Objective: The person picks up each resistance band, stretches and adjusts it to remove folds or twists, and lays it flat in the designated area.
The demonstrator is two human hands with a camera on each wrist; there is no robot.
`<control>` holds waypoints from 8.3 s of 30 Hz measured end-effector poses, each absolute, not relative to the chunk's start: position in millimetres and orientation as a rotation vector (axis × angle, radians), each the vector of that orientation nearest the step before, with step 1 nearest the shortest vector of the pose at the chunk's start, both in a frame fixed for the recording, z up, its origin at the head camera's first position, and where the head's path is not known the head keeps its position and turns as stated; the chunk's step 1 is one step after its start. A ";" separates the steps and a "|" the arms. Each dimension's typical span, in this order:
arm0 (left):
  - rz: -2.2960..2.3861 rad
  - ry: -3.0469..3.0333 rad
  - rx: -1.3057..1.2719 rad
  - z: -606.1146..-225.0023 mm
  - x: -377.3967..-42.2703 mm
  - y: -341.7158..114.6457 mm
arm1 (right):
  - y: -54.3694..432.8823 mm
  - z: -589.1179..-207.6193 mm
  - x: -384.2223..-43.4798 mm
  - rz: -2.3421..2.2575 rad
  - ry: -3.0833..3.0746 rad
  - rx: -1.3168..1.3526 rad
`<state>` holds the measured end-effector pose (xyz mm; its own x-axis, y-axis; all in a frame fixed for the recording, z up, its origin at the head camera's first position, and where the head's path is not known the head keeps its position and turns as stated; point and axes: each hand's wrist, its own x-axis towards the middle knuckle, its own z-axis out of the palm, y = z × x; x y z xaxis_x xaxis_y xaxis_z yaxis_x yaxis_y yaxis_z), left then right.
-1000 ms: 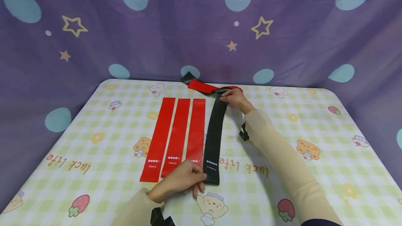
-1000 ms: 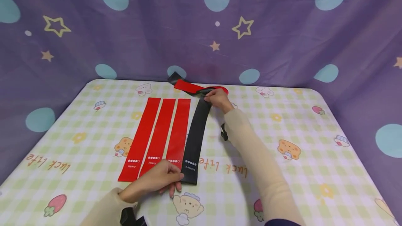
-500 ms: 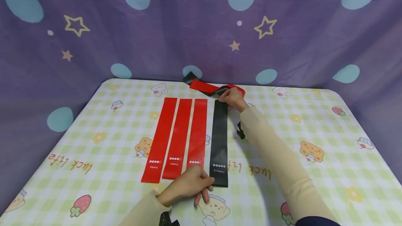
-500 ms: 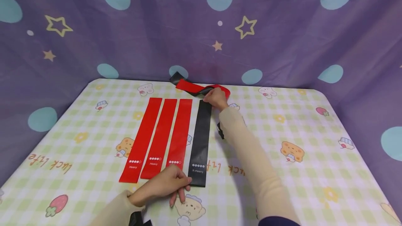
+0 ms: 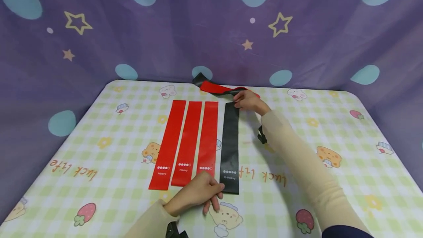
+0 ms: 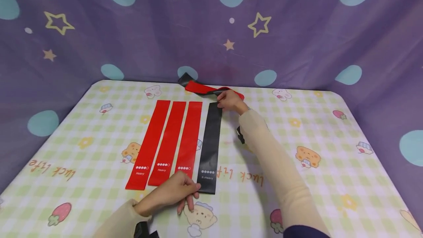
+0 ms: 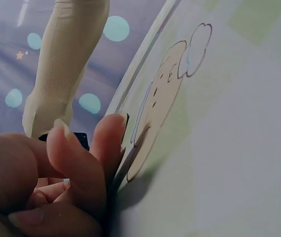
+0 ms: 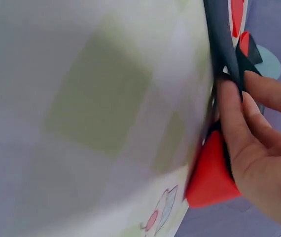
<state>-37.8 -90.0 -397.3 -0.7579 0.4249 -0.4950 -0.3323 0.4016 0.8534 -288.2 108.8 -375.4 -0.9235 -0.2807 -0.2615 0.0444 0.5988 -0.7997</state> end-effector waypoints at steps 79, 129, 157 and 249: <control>1.512 2.060 0.445 -393.6 -81.0 -66.6 | 180.7 -373.6 -281.5 -1.421 2.528 0.249; 1.656 2.005 0.244 -394.1 -108.1 -38.8 | 178.5 -325.7 -241.0 -2.474 1.146 0.265; 2.217 1.574 -0.156 -391.0 -143.8 -0.4 | 170.8 -384.4 -177.1 -2.115 1.682 0.082; 1.683 1.896 0.058 -387.2 -42.3 -17.6 | 154.6 -383.5 -261.7 -1.752 1.949 0.265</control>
